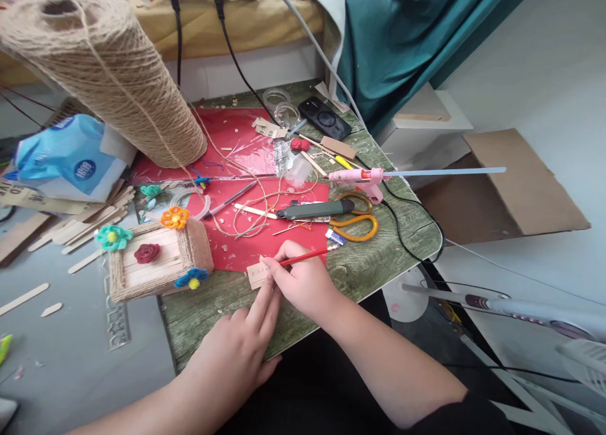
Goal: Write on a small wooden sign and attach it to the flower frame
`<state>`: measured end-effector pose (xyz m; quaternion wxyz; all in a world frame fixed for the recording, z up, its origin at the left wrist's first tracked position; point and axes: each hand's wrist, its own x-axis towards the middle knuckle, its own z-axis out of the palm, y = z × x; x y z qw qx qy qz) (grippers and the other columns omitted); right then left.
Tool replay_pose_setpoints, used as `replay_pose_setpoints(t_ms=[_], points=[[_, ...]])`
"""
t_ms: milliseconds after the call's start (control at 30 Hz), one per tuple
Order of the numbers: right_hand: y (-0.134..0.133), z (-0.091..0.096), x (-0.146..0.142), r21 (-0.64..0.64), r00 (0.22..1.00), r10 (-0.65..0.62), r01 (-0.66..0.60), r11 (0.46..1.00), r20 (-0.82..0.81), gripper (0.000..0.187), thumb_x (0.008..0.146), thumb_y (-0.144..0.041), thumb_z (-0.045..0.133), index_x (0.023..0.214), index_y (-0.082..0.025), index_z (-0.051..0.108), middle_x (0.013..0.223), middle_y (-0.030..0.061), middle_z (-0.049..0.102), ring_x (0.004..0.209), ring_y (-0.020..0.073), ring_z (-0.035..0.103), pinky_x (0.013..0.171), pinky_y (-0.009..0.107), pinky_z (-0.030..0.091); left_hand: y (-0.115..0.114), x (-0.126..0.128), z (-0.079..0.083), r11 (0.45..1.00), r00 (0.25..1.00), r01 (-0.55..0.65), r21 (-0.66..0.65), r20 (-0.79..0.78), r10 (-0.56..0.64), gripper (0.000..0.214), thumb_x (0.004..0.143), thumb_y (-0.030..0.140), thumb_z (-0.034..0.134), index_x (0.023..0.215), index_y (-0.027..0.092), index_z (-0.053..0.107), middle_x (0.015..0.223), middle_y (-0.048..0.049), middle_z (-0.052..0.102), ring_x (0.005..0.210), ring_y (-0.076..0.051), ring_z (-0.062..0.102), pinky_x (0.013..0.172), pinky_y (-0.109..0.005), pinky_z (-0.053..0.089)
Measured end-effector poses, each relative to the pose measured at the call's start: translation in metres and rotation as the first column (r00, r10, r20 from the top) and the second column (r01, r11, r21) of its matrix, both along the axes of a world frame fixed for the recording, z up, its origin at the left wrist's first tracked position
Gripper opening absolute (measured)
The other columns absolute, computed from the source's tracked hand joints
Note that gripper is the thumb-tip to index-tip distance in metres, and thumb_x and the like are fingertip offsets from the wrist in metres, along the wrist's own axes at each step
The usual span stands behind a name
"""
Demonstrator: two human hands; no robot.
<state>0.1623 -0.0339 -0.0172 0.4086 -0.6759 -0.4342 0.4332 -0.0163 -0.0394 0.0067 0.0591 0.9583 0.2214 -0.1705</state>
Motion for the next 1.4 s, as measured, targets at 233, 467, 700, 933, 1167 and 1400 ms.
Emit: replay_pose_setpoints(t_ms=[233,467,700,933,1167,1400], points=[[-0.0004,-0.0019,-0.0002,0.016,1.0,0.01,-0.01,1.0,0.028,0.025,0.098,-0.039,0.066,0.079,-0.024,0.059,0.072,-0.0008,0.064,0.069,0.0182,0.065,0.063,0.03,0.053,0.0003,0.0007,-0.0009,1.0,1.0,0.006,0.026,0.005,-0.006,0.102,0.082,0.062,0.071,0.162,0.01,0.035,0.17,-0.0306,0.015,0.073,-0.02,0.067,0.056,-0.035,0.056],[-0.0014,-0.0021,0.0,0.009,0.999,0.014,-0.014,1.0,0.029,0.025,0.1,-0.04,0.064,0.081,-0.024,0.058,0.072,-0.0012,0.065,0.068,0.0178,0.065,0.063,0.031,0.051,0.0007,-0.0006,0.0006,1.0,1.0,0.011,0.018,0.007,-0.011,0.104,0.082,0.061,0.073,0.162,0.007,0.034,0.169,-0.0324,0.014,0.074,-0.022,0.068,0.055,-0.036,0.058],[-0.0014,-0.0032,0.0004,0.021,0.999,0.018,-0.019,1.0,0.046,0.026,0.099,-0.039,0.065,0.079,-0.023,0.059,0.073,-0.0007,0.065,0.069,0.0174,0.064,0.064,0.031,0.051,0.0003,0.0004,-0.0004,0.999,1.0,0.021,0.028,0.014,-0.021,0.105,0.082,0.062,0.072,0.161,0.003,0.033,0.168,-0.0334,0.013,0.072,-0.022,0.068,0.054,-0.037,0.058],[0.0001,-0.0008,0.0006,0.008,0.999,0.014,-0.015,1.0,0.032,0.027,0.099,-0.039,0.065,0.078,-0.023,0.059,0.07,-0.0013,0.064,0.067,0.017,0.064,0.063,0.03,0.05,0.0,-0.0004,-0.0005,0.999,1.0,0.019,0.026,0.0,-0.019,0.104,0.083,0.062,0.07,0.162,0.006,0.032,0.169,-0.0313,0.013,0.072,-0.021,0.068,0.056,-0.037,0.059],[-0.0016,-0.0037,0.0001,0.013,0.999,0.015,-0.016,1.0,0.036,0.028,0.1,-0.04,0.064,0.079,-0.023,0.056,0.069,-0.0021,0.062,0.064,0.0161,0.062,0.061,0.03,0.048,0.0002,0.0001,-0.0037,1.0,1.0,0.01,0.023,0.002,-0.01,0.106,0.082,0.064,0.07,0.162,0.006,0.033,0.169,-0.0311,0.013,0.073,-0.021,0.068,0.054,-0.036,0.058],[-0.0017,-0.0039,-0.0005,0.055,0.999,0.01,-0.013,0.998,0.052,0.028,0.1,-0.039,0.063,0.078,-0.023,0.056,0.07,-0.0017,0.062,0.063,0.0158,0.059,0.06,0.029,0.048,-0.0002,-0.0007,-0.0048,1.0,1.0,0.011,0.012,0.006,-0.011,0.106,0.082,0.062,0.071,0.162,0.006,0.032,0.17,-0.032,0.011,0.073,-0.022,0.068,0.054,-0.037,0.058]])
